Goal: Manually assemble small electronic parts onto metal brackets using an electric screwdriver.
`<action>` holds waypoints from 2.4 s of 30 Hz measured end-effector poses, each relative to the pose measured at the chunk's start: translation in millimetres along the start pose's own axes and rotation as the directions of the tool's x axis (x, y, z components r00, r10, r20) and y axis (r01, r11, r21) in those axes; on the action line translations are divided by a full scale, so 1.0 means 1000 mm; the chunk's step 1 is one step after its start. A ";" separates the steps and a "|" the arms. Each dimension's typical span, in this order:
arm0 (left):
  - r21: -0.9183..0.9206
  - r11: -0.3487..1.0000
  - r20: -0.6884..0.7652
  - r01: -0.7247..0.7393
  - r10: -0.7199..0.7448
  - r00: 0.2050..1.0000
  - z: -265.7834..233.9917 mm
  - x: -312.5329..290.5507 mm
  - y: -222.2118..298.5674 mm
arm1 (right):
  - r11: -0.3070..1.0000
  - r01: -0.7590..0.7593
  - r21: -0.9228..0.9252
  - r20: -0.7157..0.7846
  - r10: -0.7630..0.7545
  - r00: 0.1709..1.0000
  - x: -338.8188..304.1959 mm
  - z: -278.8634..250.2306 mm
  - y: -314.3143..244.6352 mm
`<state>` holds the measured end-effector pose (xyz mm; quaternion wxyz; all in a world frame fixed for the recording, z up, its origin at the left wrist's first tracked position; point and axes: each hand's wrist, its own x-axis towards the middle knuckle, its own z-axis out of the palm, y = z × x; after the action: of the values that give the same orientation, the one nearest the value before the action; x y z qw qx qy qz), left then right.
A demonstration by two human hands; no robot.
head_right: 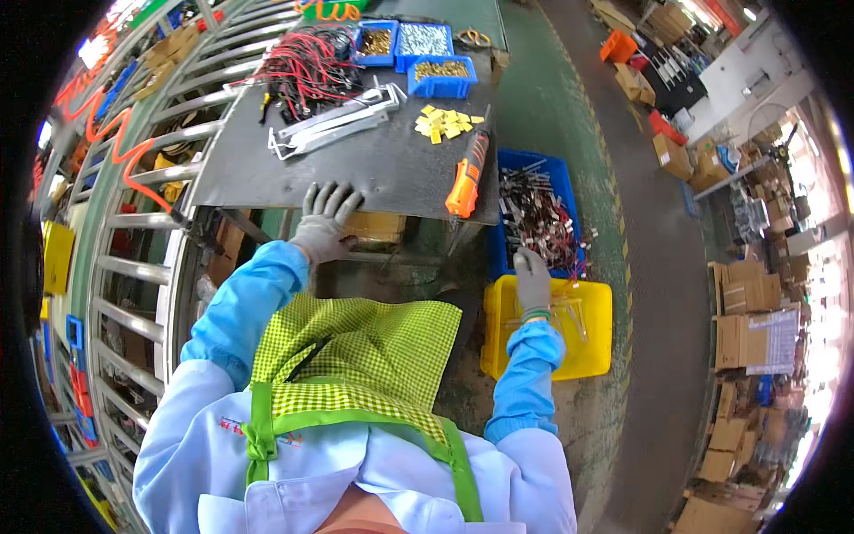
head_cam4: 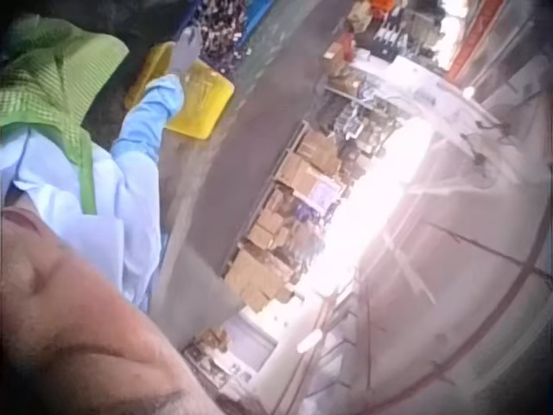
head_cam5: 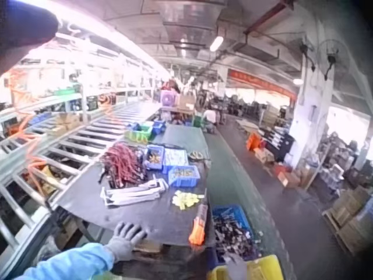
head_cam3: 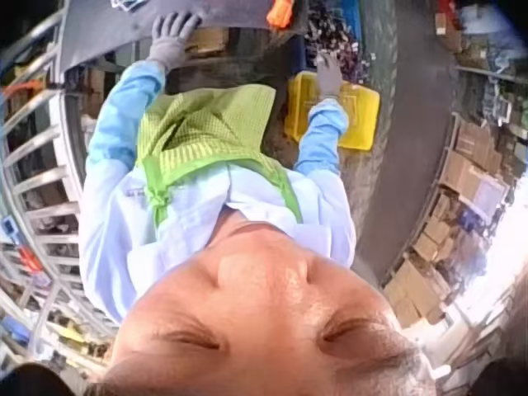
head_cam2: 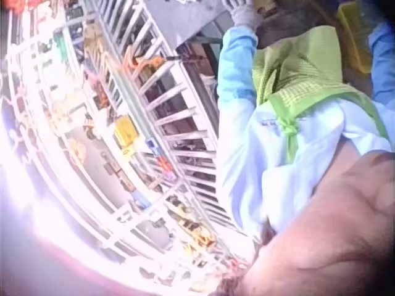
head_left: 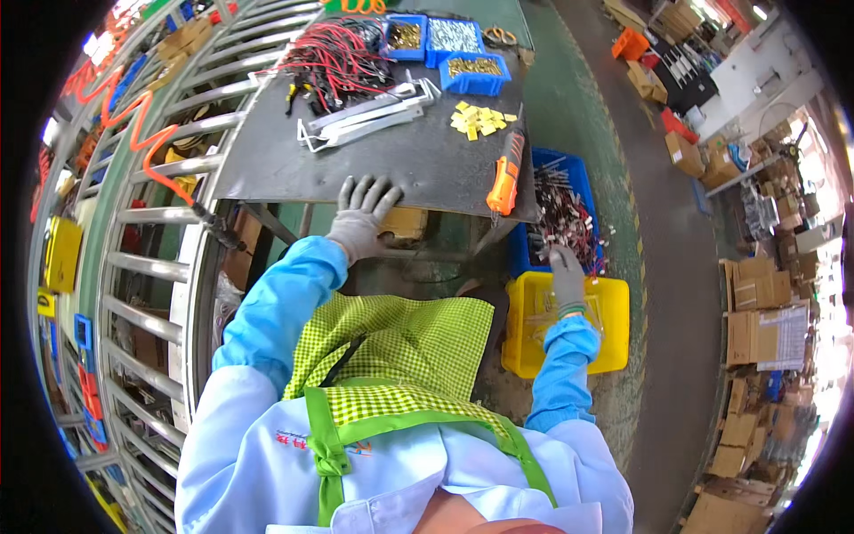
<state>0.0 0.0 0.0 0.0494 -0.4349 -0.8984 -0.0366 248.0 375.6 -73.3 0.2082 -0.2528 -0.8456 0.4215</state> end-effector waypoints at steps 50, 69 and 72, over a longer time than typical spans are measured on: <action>-0.469 -0.818 0.122 -0.334 -0.434 0.893 -0.082 0.075 -0.102 | 0.903 0.414 0.119 0.662 -0.383 0.645 0.093 0.198 -0.372; -0.681 -0.629 0.255 -0.375 -0.684 0.684 -0.067 0.060 -0.159 | 0.569 0.710 -0.414 0.490 -0.518 0.701 0.263 0.406 -0.466; -0.678 -0.624 0.234 -0.388 -0.684 0.691 -0.080 0.055 -0.155 | 0.712 0.676 -0.188 0.124 -0.666 0.736 0.288 0.316 -0.495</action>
<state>-151.3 -62.0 82.8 -0.0939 0.0546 -0.3323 -0.9369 -281.8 102.0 195.7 0.2976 0.0598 -0.9255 0.2265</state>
